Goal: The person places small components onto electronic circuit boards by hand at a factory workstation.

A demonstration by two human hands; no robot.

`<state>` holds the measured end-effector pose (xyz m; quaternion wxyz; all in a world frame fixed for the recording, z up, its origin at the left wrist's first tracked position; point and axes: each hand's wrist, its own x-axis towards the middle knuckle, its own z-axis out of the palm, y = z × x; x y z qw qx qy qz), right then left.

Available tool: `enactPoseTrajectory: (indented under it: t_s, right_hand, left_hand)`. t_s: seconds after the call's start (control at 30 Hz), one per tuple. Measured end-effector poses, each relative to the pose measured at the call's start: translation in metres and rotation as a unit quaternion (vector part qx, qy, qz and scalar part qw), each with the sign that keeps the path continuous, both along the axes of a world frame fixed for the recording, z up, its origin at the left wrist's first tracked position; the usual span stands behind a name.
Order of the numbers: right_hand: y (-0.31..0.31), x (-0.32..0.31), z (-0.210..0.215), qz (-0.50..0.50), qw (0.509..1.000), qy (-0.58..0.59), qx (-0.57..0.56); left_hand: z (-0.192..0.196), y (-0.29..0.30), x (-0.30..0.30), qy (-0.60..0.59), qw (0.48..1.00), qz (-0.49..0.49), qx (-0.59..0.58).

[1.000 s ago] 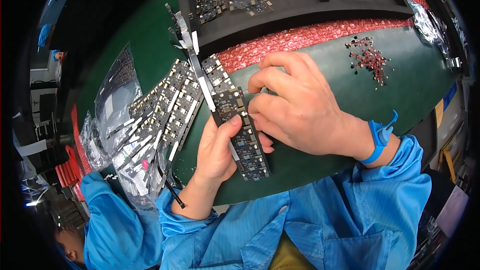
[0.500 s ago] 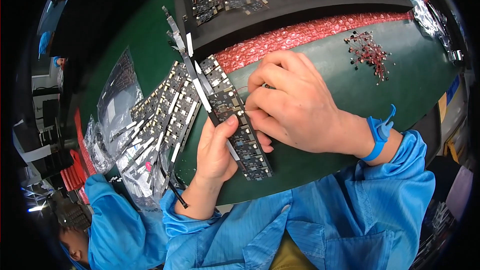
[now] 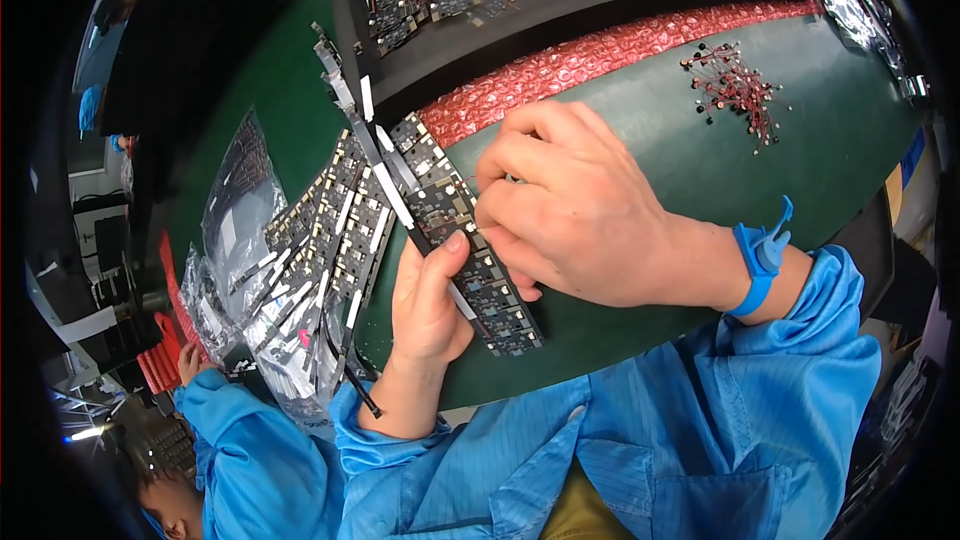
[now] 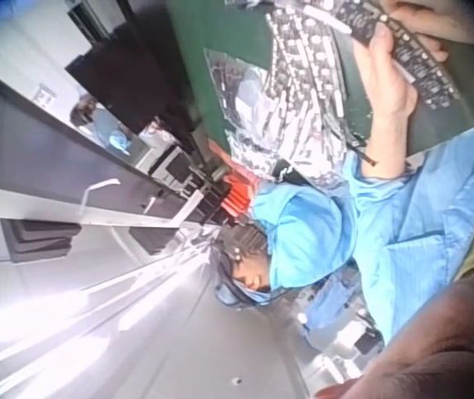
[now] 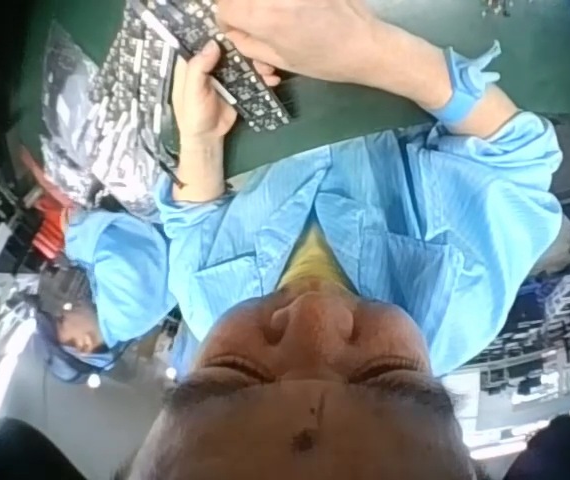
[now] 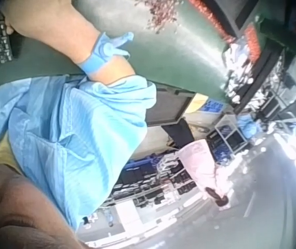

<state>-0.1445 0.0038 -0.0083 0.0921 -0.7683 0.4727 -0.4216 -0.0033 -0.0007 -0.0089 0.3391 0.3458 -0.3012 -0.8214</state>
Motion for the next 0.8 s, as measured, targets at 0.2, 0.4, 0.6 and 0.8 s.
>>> enactPoseTrajectory:
  t_s: [0.2,0.4,0.6,0.8]
  right_hand:
    - [0.0,-0.001,-0.002,0.0,0.997,-0.053,0.057]
    - [-0.004,-0.006,0.004,0.044,0.98,-0.107,0.159]
    - [-0.008,-0.011,0.007,0.167,0.844,-0.301,0.412]
    - [-0.009,-0.01,0.009,0.218,0.777,-0.344,0.481]
  left_hand:
    - [0.002,0.001,-0.003,-0.038,0.996,0.014,-0.079]
    - [-0.002,0.003,-0.002,-0.056,0.994,0.007,-0.097]
    - [-0.002,0.004,0.005,-0.052,0.994,-0.02,-0.093]
    - [0.0,0.005,0.008,-0.033,0.995,-0.072,-0.063]
